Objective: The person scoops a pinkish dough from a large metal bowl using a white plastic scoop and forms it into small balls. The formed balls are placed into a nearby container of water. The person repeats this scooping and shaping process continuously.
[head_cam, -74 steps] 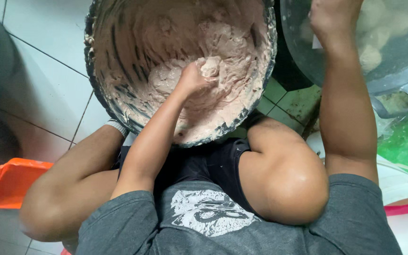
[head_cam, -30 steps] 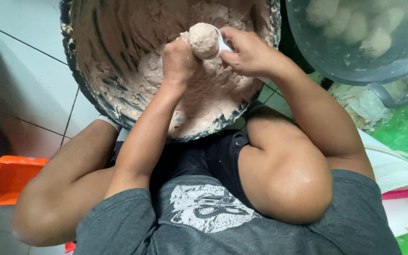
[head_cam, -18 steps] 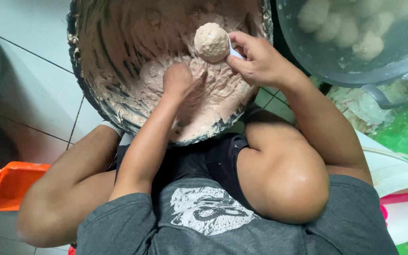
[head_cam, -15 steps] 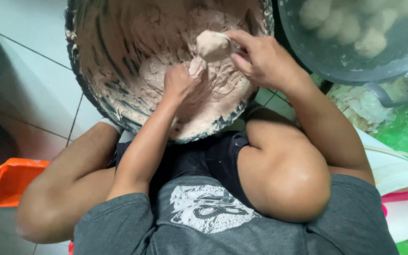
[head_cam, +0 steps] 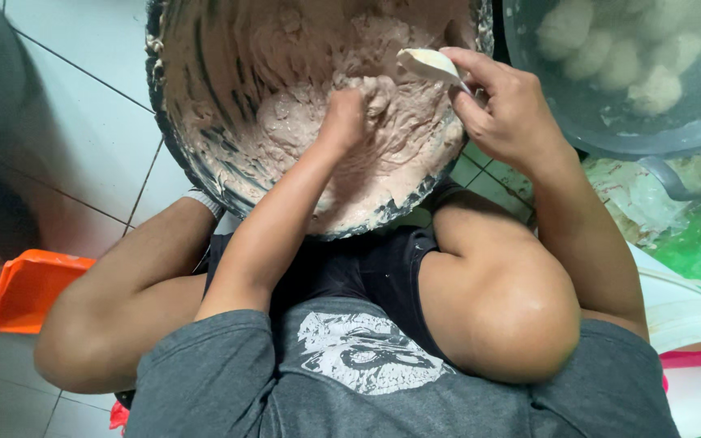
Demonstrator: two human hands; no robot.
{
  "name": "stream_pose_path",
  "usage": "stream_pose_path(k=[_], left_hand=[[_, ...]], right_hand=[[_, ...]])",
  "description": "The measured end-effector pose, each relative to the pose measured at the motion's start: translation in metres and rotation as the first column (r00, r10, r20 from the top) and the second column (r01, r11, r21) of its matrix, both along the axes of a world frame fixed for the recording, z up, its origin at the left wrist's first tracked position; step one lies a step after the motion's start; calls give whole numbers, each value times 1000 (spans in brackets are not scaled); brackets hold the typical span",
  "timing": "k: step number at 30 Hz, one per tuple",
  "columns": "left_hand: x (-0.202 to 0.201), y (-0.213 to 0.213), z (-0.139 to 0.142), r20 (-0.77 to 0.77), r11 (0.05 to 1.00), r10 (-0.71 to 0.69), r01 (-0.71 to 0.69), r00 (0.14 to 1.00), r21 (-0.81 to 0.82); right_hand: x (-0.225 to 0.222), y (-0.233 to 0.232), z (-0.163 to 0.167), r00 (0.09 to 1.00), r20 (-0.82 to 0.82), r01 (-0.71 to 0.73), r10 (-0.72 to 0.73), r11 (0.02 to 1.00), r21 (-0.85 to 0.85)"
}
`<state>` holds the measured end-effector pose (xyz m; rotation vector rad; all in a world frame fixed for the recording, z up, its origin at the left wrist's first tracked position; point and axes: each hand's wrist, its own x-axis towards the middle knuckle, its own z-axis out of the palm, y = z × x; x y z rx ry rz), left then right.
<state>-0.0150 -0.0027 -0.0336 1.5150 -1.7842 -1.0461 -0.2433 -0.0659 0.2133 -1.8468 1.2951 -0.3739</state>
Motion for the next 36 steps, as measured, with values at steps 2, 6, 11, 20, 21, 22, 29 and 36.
stream_pose_path(k=[2,6,11,20,21,22,29,36], left_hand=[[6,9,-19,-49,971,22,-10,999,240],[11,18,-31,362,947,-288,207,887,245],[20,15,17,-201,898,-127,199,971,393],[73,3,25,397,974,-76,-18,915,228],[81,11,18,474,977,-7,-95,880,192],[87,18,11,545,975,63,-169,836,147],[68,57,-2,559,901,18,-255,829,350],[25,40,37,49,876,468,-470,882,103]], right_hand=[[0,0,-1,1000,23,22,-22,1000,-1],[3,-1,-2,997,65,37,-38,999,18],[5,-1,-3,999,30,44,-44,999,12],[-2,8,-10,996,81,34,-32,999,-16],[-2,9,-9,995,78,54,-54,999,7],[-2,9,-9,994,75,73,-75,997,28],[9,6,-7,993,119,22,-21,1000,-6],[14,5,-7,994,-34,103,-101,992,71]])
